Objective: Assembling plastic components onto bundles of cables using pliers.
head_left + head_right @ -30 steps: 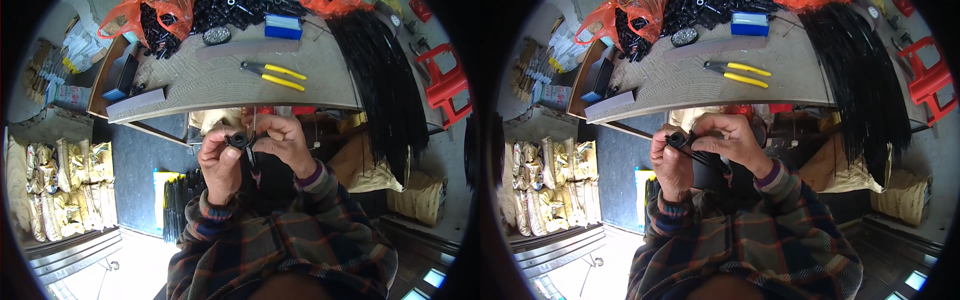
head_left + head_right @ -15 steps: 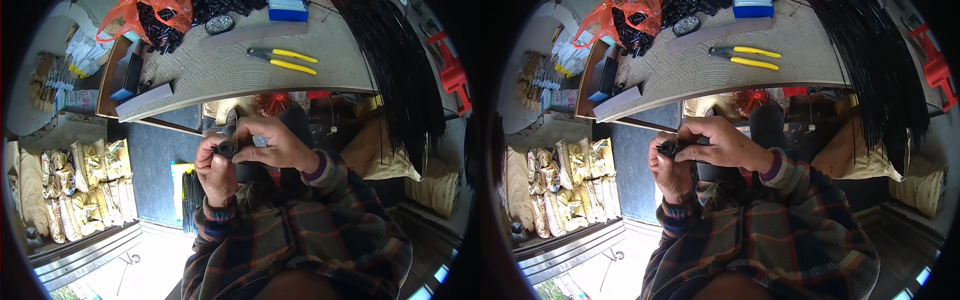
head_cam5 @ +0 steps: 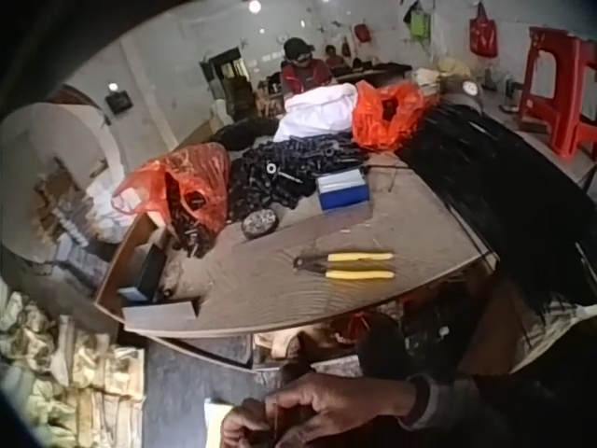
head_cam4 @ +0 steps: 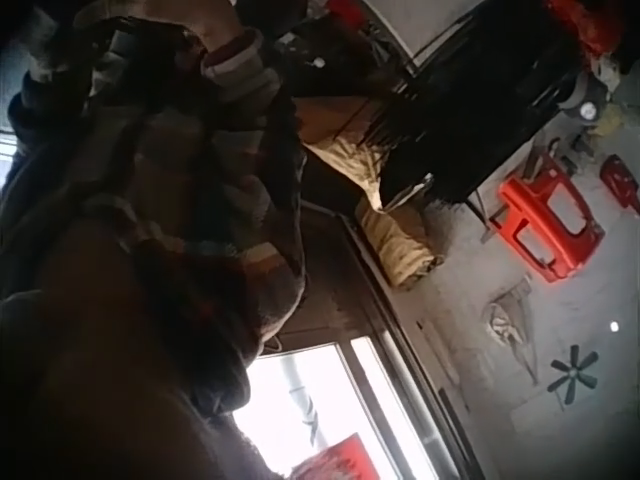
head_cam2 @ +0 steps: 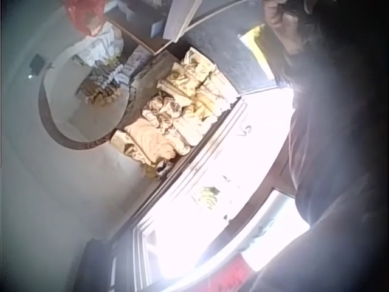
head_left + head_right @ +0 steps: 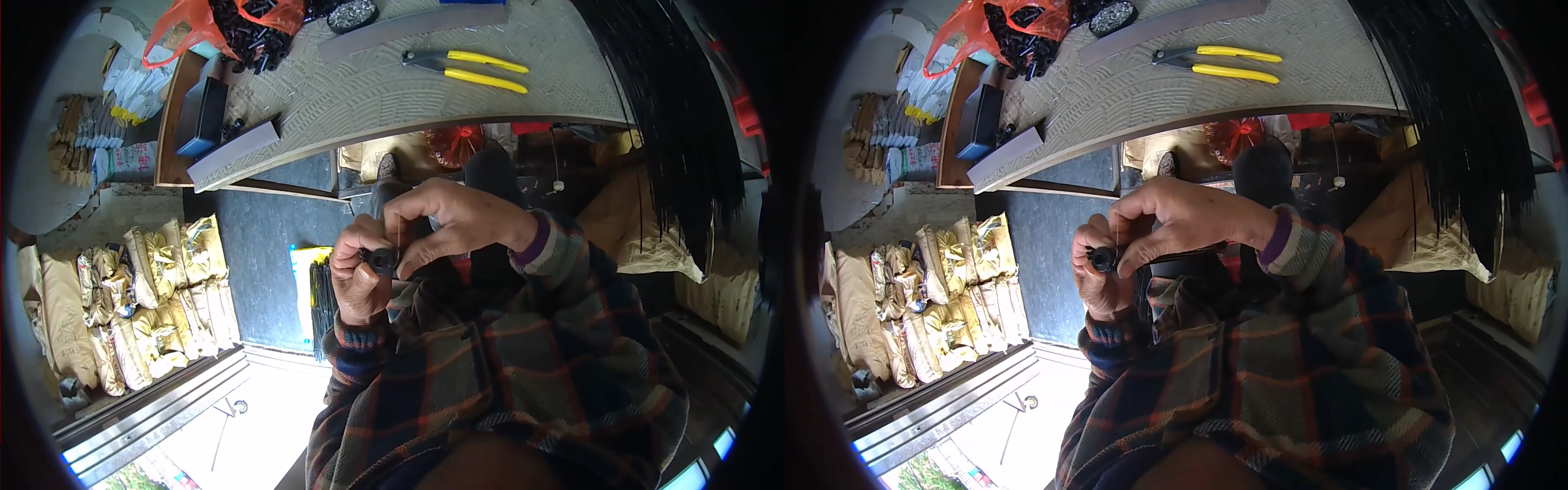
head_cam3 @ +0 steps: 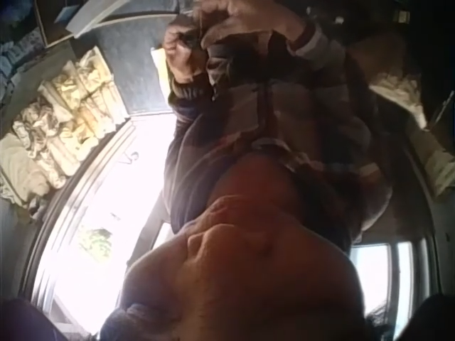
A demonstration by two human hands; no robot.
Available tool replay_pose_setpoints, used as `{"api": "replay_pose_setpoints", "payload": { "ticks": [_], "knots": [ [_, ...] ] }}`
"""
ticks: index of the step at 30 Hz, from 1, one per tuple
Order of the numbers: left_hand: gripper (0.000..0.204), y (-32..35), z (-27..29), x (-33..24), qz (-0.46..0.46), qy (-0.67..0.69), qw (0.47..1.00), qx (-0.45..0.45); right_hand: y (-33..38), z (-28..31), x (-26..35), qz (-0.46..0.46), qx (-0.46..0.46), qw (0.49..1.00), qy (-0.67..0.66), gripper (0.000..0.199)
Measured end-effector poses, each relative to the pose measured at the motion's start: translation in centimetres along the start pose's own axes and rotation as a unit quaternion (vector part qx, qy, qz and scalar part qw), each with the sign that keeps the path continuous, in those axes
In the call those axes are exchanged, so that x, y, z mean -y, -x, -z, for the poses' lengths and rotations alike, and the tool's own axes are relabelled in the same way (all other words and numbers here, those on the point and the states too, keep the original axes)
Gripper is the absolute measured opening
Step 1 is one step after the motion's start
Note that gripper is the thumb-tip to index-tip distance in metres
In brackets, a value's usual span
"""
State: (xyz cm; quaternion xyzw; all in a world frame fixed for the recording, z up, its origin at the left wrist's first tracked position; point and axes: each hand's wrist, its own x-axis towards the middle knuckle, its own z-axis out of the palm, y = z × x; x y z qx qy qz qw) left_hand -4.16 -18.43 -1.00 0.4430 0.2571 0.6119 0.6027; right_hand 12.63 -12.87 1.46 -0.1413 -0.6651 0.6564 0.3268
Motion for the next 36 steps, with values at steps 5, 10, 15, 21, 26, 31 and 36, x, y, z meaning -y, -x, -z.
{"api": "replay_pose_setpoints", "payload": {
  "ticks": [5, 10, 15, 21, 26, 31, 36],
  "knots": [
    [0.033, 0.3, -0.1, 0.3, -0.004, 0.029, 1.000, -0.012, 0.1, 0.2, 0.0, -0.013, -0.034, 0.999, 0.032, 0.031],
    [0.026, 0.7, 0.3, 1.0, -0.011, 0.005, 0.999, -0.052, 1.8, -4.0, -2.1, 0.146, -0.280, 0.877, 0.363, 0.036],
    [0.027, 0.9, 0.3, 2.0, -0.002, 0.013, 0.998, -0.064, 1.8, -5.2, -2.6, 0.198, -0.368, 0.812, 0.408, 0.034],
    [0.034, 0.7, -0.5, 2.2, 0.002, 0.041, 0.992, -0.118, 1.7, -4.2, -2.5, 0.147, -0.351, 0.860, 0.340, 0.028],
    [0.036, 2.2, -1.4, 2.4, 0.033, -0.201, 0.962, -0.183, 0.5, -4.3, -4.2, 0.045, -0.328, 0.892, 0.308, 0.036],
    [0.036, 2.9, -1.3, -0.1, -0.001, -0.217, 0.966, -0.138, 1.8, -5.2, -4.5, 0.280, -0.270, 0.830, 0.399, 0.038],
    [0.037, 3.1, -0.1, -1.4, -0.095, -0.305, 0.946, -0.060, 1.4, -4.6, -5.1, 0.200, -0.289, 0.883, 0.311, 0.034]
  ]
}}
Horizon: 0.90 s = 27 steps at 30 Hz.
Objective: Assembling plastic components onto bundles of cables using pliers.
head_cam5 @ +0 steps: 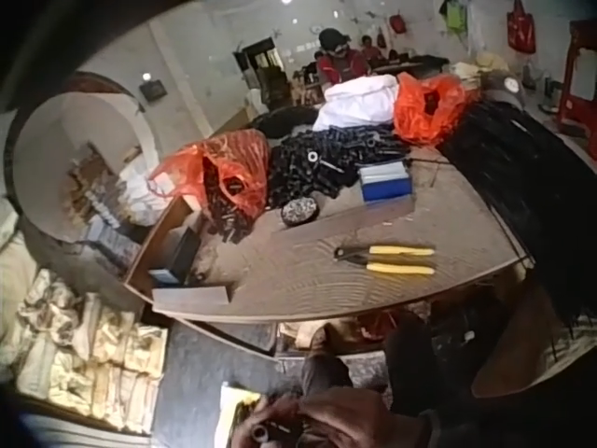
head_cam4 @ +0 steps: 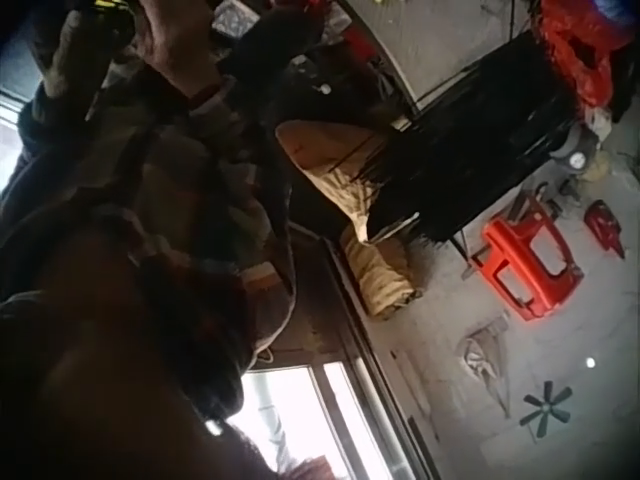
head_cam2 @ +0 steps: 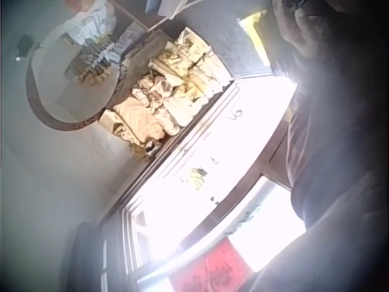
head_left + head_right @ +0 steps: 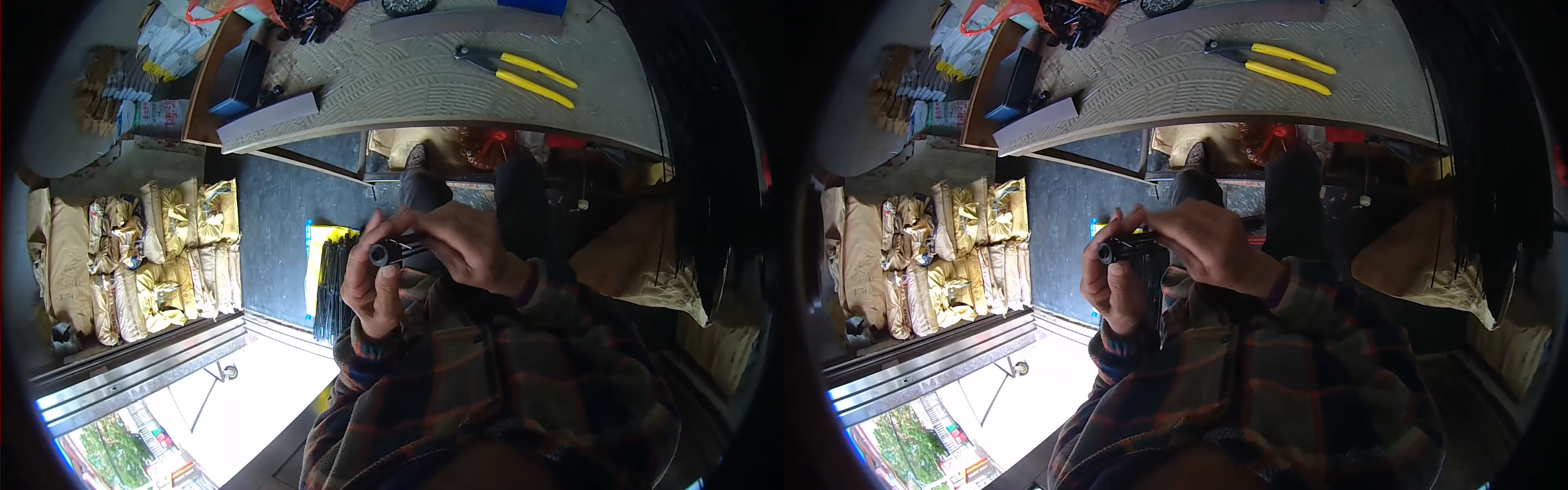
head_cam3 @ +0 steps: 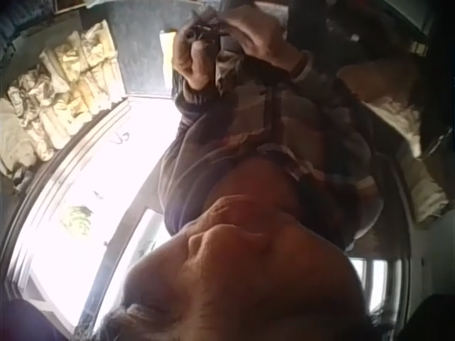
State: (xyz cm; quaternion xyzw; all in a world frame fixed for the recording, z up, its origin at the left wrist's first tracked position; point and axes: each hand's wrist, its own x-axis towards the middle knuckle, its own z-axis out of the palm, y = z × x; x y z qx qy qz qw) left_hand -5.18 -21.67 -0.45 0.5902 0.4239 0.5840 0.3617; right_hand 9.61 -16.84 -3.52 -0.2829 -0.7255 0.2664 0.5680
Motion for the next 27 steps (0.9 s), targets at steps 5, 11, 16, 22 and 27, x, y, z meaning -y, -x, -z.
{"api": "replay_pose_setpoints", "payload": {
  "ticks": [5, 11, 16, 22, 27],
  "knots": [
    [0.033, -0.5, 0.0, -0.3, -0.078, -0.136, 0.988, -0.006, 0.3, -0.6, 0.5, 0.050, 0.014, 0.998, -0.020, 0.028],
    [0.036, -1.8, 0.7, 0.3, -0.037, -0.054, 0.996, 0.063, 0.7, 0.1, 0.1, 0.035, 0.032, 0.997, -0.055, 0.030],
    [0.034, -2.9, 0.2, 0.7, -0.061, 0.002, 0.990, 0.125, 0.1, 1.4, -0.1, 0.036, 0.087, 0.993, -0.077, 0.029],
    [0.047, -2.8, -1.6, 0.7, 0.005, 0.217, 0.975, 0.048, -6.6, 9.5, -3.6, -0.045, 0.111, 0.950, 0.289, 0.017],
    [0.067, -2.2, -2.0, 0.5, 0.094, 0.213, 0.972, 0.024, -8.8, 13.6, -7.6, -0.050, 0.093, 0.833, 0.544, 0.029]
  ]
}}
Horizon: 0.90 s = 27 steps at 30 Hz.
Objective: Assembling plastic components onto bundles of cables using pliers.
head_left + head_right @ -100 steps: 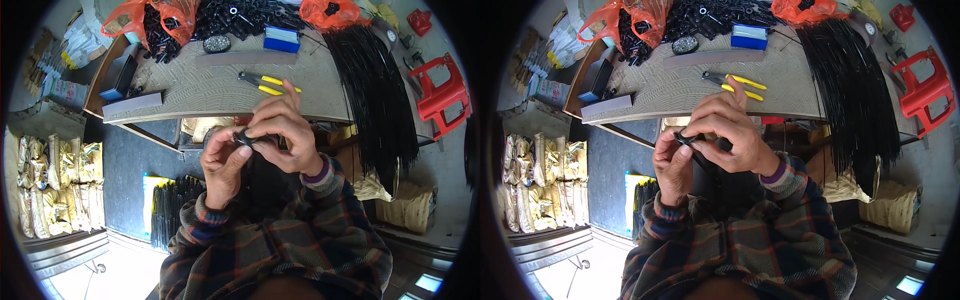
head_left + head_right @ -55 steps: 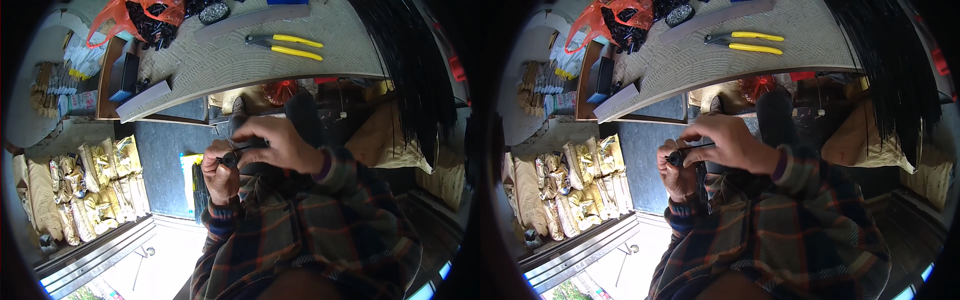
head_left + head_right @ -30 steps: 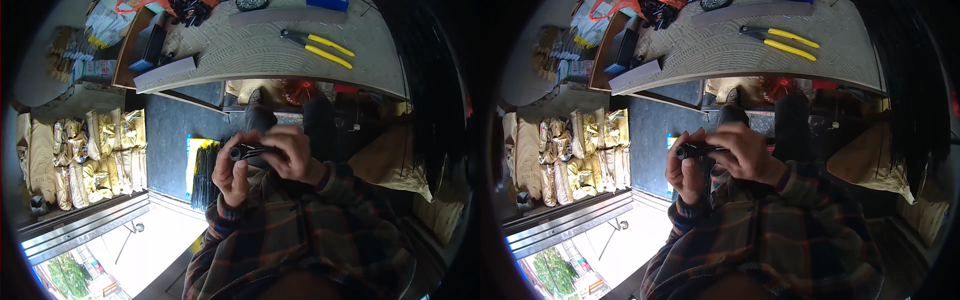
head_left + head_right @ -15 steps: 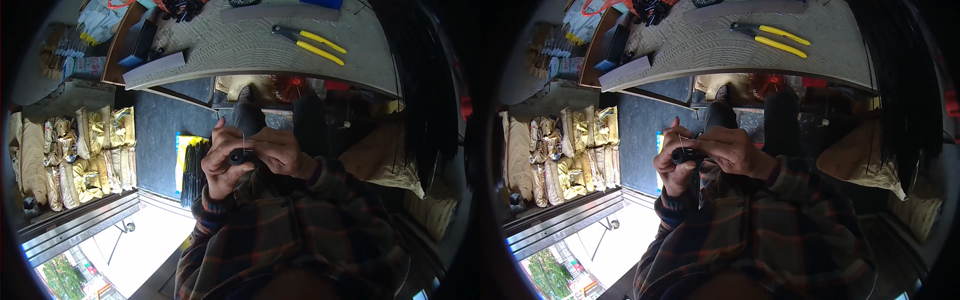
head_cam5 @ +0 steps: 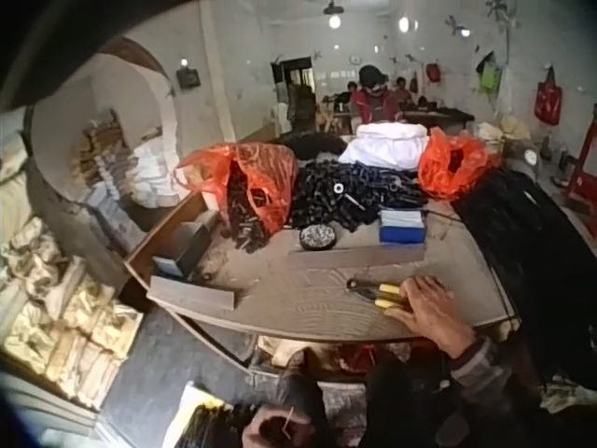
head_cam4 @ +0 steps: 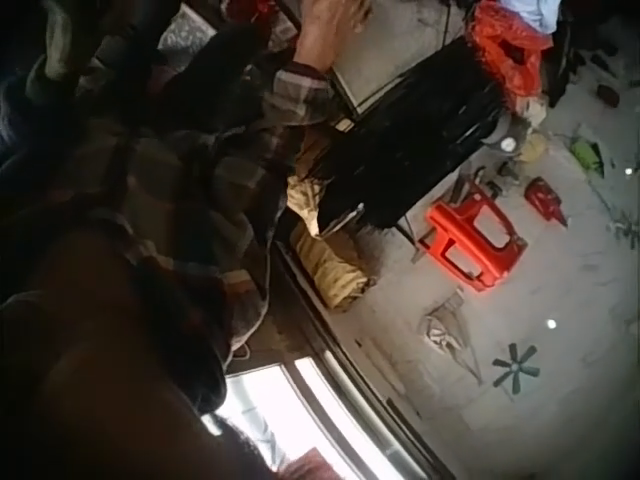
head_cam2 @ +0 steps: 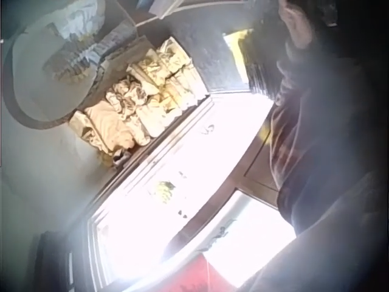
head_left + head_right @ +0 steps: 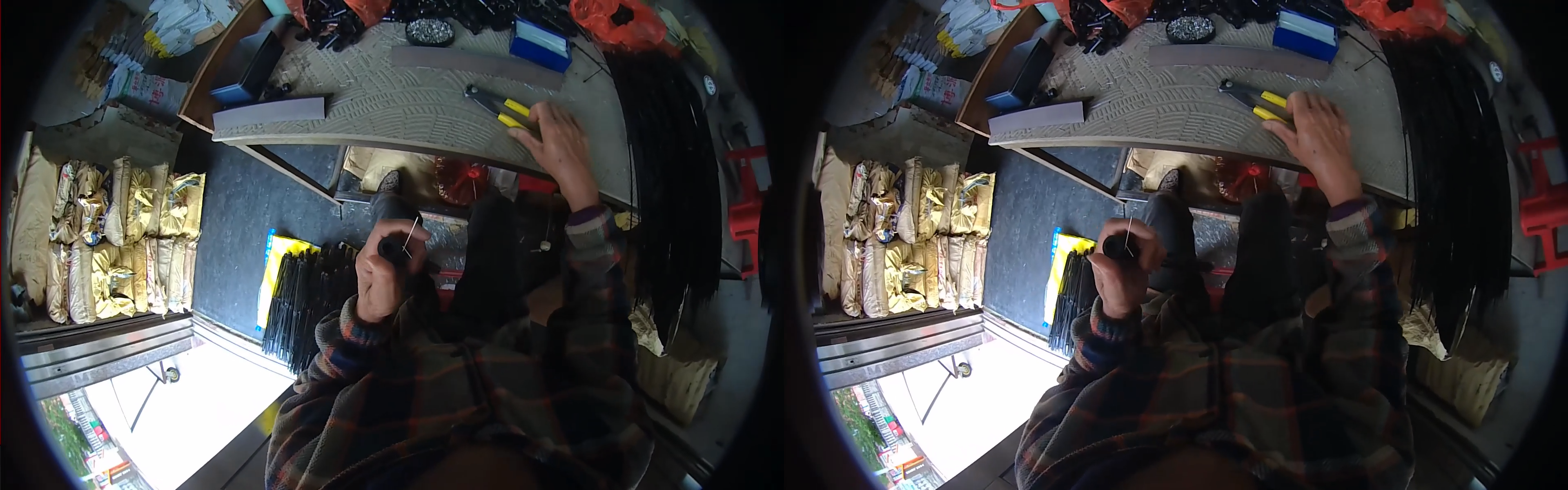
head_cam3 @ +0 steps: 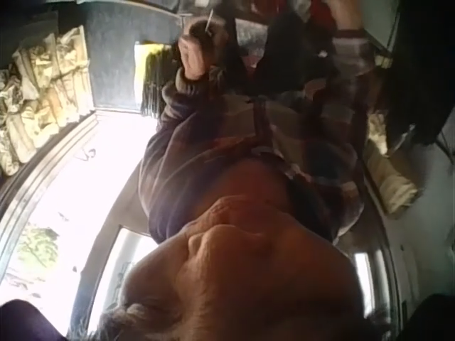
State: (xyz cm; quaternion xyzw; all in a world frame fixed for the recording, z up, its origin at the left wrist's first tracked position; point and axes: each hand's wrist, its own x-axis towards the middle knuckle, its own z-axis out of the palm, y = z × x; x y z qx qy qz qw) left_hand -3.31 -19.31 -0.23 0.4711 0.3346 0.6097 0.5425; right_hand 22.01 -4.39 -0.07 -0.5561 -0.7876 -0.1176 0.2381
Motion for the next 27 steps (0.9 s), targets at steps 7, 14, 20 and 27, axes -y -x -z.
{"api": "replay_pose_setpoints", "payload": {
  "ticks": [7, 14, 20, 27],
  "knots": [
    [0.063, -0.1, 1.3, -0.1, -0.017, -0.036, 0.999, 0.030, -1.2, -1.3, 0.2, 0.044, 0.004, 0.998, 0.040, 0.027],
    [0.057, 0.8, 2.0, 1.2, -0.072, -0.030, 0.996, -0.047, 3.3, 7.3, 9.2, 0.059, 0.177, 0.909, -0.373, 0.016],
    [0.058, 1.4, 1.3, 1.7, -0.171, -0.305, 0.926, -0.142, 4.4, 10.8, 11.6, 0.253, 0.133, 0.956, -0.062, 0.027],
    [0.052, 1.9, 0.9, 1.0, -0.171, -0.269, 0.936, -0.148, 4.5, 11.8, 12.2, 0.287, 0.125, 0.950, 0.021, 0.025]
  ]
}}
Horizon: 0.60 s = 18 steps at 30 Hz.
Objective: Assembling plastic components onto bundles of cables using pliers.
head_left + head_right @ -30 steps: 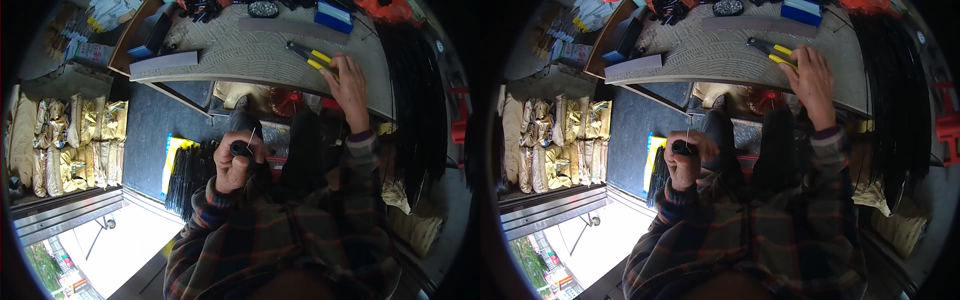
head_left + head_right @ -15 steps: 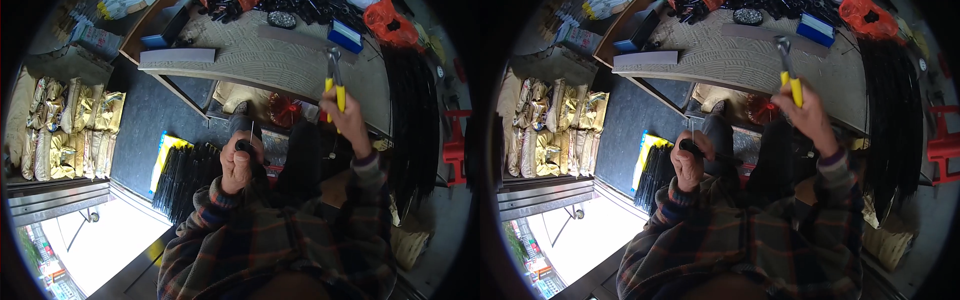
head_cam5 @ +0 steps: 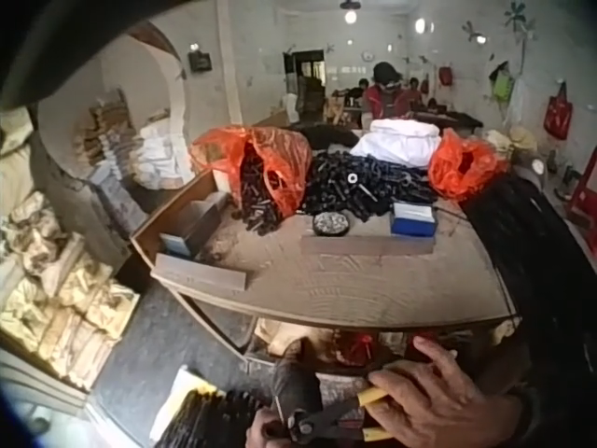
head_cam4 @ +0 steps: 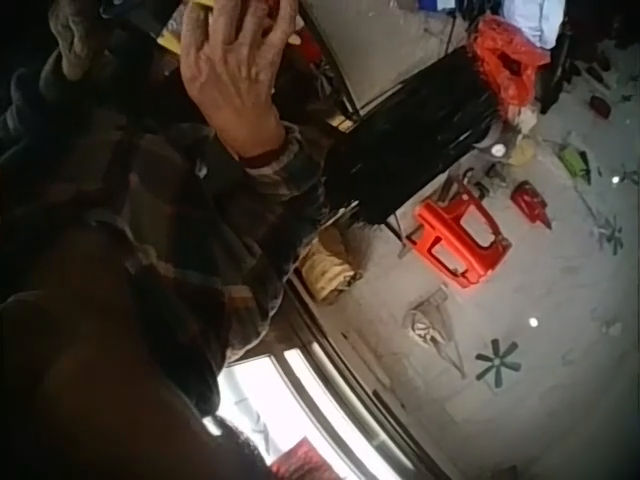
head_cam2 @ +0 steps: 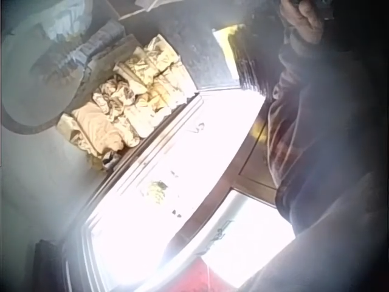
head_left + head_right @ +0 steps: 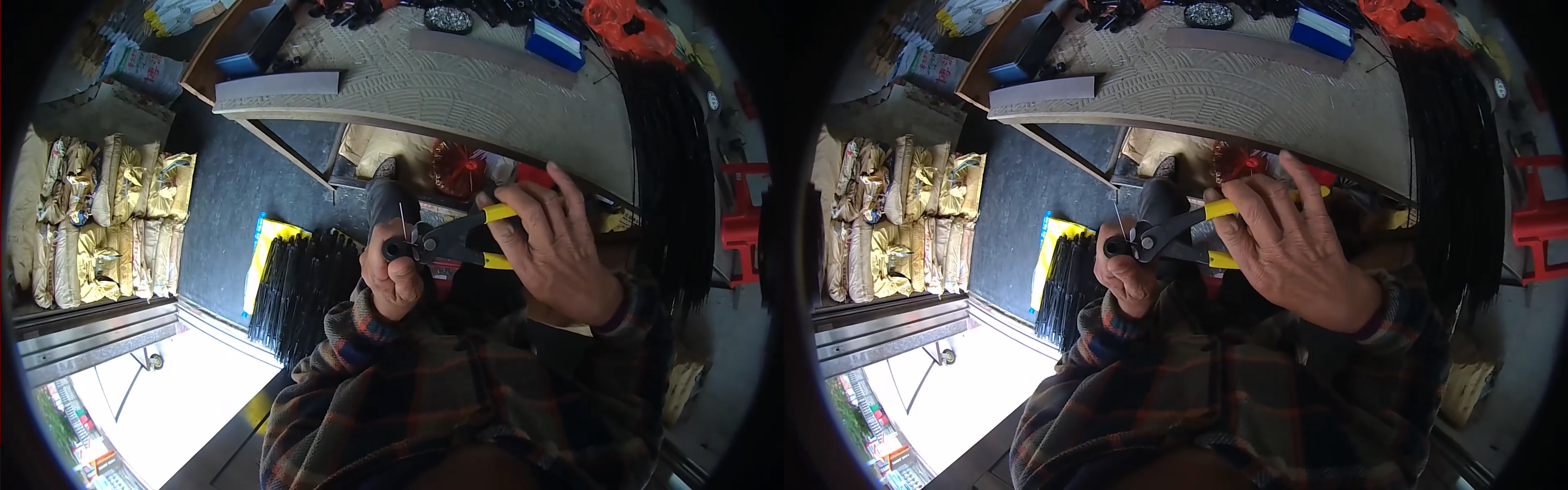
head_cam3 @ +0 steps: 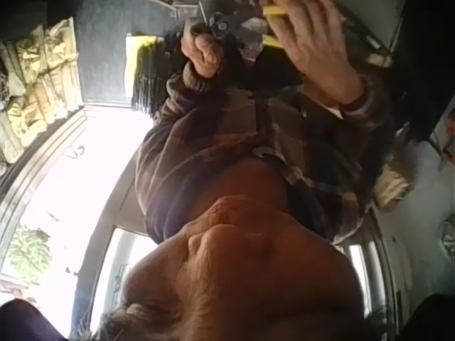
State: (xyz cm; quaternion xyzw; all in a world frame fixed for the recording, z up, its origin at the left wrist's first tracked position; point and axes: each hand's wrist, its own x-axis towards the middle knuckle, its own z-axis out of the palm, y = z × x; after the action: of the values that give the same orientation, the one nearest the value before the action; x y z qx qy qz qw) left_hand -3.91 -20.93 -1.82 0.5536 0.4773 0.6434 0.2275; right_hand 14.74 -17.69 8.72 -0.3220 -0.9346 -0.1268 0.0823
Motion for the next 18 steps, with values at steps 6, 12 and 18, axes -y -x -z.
{"api": "replay_pose_setpoints", "payload": {
  "ticks": [6, 12, 18],
  "knots": [
    [0.051, 0.4, 0.2, 0.4, 0.023, -0.003, 1.000, -0.020, 0.6, -2.8, 1.7, -0.037, -0.034, 0.993, -0.109, 0.018],
    [0.050, -0.2, -0.7, 0.2, 0.007, -0.048, 0.999, 0.002, 0.6, -12.1, 5.6, -0.164, -0.250, 0.916, -0.269, 0.017],
    [0.073, -0.6, 0.0, 0.5, 0.126, 0.036, 0.987, 0.095, -1.9, -9.6, -2.2, -0.024, -0.362, 0.930, 0.057, 0.030]
  ]
}}
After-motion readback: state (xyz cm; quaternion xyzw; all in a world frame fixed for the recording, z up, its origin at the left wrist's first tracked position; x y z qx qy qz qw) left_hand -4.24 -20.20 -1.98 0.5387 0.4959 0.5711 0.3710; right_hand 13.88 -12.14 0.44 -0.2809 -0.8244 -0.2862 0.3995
